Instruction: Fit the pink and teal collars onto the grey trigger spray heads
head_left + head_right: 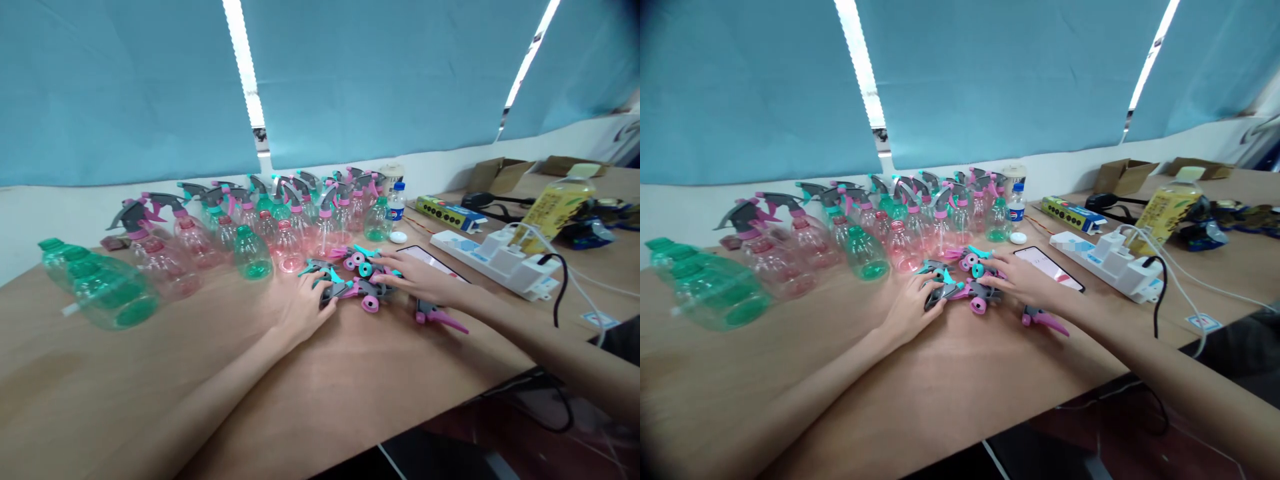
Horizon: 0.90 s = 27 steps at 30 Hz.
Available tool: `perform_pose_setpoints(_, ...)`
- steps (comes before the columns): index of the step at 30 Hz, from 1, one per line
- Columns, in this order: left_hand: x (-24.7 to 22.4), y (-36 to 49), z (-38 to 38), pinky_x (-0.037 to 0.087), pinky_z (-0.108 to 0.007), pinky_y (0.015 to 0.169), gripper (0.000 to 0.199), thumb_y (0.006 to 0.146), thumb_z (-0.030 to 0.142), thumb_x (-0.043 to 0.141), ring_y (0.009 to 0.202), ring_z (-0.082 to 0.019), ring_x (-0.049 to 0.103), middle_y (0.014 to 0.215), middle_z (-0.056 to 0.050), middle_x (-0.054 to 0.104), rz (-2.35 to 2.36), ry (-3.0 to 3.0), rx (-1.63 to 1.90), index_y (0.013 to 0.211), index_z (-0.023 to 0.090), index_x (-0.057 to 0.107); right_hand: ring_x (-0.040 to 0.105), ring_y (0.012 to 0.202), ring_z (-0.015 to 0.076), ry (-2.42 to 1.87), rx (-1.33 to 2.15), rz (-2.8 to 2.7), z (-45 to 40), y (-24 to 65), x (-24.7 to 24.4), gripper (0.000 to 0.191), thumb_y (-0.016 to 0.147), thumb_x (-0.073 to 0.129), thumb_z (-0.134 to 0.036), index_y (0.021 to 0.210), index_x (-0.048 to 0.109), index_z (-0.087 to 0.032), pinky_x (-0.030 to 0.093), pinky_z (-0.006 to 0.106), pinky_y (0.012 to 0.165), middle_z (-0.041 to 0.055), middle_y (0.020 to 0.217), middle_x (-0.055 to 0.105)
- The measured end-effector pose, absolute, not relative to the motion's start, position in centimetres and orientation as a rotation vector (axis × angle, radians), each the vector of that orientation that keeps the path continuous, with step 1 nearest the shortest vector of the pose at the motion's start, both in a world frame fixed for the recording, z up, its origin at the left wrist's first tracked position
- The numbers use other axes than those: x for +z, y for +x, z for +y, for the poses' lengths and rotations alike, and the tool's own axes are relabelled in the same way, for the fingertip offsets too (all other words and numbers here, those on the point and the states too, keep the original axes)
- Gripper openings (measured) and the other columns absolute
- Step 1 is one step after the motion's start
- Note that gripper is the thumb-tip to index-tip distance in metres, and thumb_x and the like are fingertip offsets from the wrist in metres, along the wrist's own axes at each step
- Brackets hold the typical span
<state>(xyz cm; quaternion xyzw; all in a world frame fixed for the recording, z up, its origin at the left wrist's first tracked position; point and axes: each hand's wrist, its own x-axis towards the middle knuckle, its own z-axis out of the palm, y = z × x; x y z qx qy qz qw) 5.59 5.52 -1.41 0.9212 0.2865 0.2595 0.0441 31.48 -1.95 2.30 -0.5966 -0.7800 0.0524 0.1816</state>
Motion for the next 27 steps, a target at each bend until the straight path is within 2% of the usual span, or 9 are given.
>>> perform_pose_setpoints(4,-0.9,5.5,5.7,0.042,-0.042,0.098,0.019,0.09,0.031,0.052,0.115,-0.024,0.05,0.116,-0.011,0.057,0.905,2.766,0.858,0.098,0.016,0.06,0.039,0.131,0.0322,-1.744,0.001,-2.15,-5.9,33.1,1.2,0.06,0.086,0.043,-0.06,0.135,0.046,-0.025,0.035,0.051,0.105,0.0121,0.144,0.04)
perform_pose_setpoints(7,-0.9,6.5,6.0,0.04,-0.042,0.101,0.025,0.091,0.036,0.05,0.117,-0.023,0.049,0.122,-0.01,0.055,0.926,2.752,0.879,0.105,0.017,0.059,0.034,0.134,0.0337,-1.815,-0.043,-2.109,-8.5,33.3,-0.8,0.071,0.081,0.05,-0.063,0.14,0.038,-0.026,0.035,0.051,0.106,0.0118,0.149,0.031)
perform_pose_setpoints(10,-1.2,8.1,6.1,0.037,-0.049,0.102,0.041,0.087,0.046,0.052,0.123,-0.029,0.043,0.132,-0.012,0.049,0.98,2.752,0.865,0.117,0.019,0.056,0.029,0.137,0.034,-1.865,-0.105,-2.105,-9.8,32.5,-2.4,0.078,0.08,0.049,-0.064,0.144,0.031,-0.023,0.033,0.053,0.107,0.0142,0.15,0.029)
perform_pose_setpoints(13,-1.7,9.2,6.1,0.037,-0.056,0.098,0.049,0.085,0.052,0.053,0.123,-0.035,0.042,0.133,-0.015,0.049,1.051,2.748,0.834,0.121,0.019,0.055,0.028,0.137,0.0334,-1.898,-0.087,-2.092,-9.7,31.0,-2.8,0.075,0.082,0.045,-0.064,0.144,0.029,-0.025,0.031,0.055,0.107,0.0142,0.15,0.03)
perform_pose_setpoints(18,-2.0,9.3,5.9,0.04,-0.05,0.097,0.044,0.089,0.049,0.047,0.12,-0.031,0.046,0.134,-0.013,0.049,1.053,2.766,0.805,0.12,0.019,0.056,0.025,0.139,0.0314,-1.864,0.059,-2.085,-8.5,28.3,-2.7,0.07,0.085,0.042,-0.063,0.142,0.033,-0.024,0.022,0.057,0.11,0.013,0.15,0.029)
perform_pose_setpoints(22,-2.0,8.7,6.0,0.039,-0.046,0.1,0.039,0.093,0.041,0.045,0.12,-0.028,0.047,0.133,-0.012,0.049,1.037,2.78,0.806,0.121,0.017,0.055,0.022,0.14,0.0284,-1.736,0.136,-2.031,-7.8,26.9,-2.8,0.066,0.085,0.045,-0.06,0.141,0.035,-0.025,0.028,0.051,0.11,0.011,0.153,0.021)
perform_pose_setpoints(24,-2.0,8.5,6.1,0.038,-0.045,0.102,0.038,0.093,0.039,0.044,0.122,-0.027,0.046,0.133,-0.013,0.049,1.028,2.787,0.812,0.122,0.016,0.054,0.02,0.141,0.027,-1.692,0.105,-2.021,-7.7,26.8,-2.6,0.064,0.086,0.044,-0.059,0.14,0.036,-0.025,0.031,0.048,0.11,0.0098,0.154,0.019)
perform_pose_setpoints(27,-2.0,7.9,6.0,0.036,-0.046,0.104,0.039,0.092,0.039,0.046,0.125,-0.028,0.042,0.136,-0.014,0.046,1.01,2.801,0.818,0.124,0.017,0.053,0.023,0.14,0.0299,-1.759,-0.094,-2.009,-7.6,27.5,-2.3,0.064,0.086,0.042,-0.061,0.137,0.042,-0.022,0.026,0.051,0.111,0.0123,0.152,0.024)
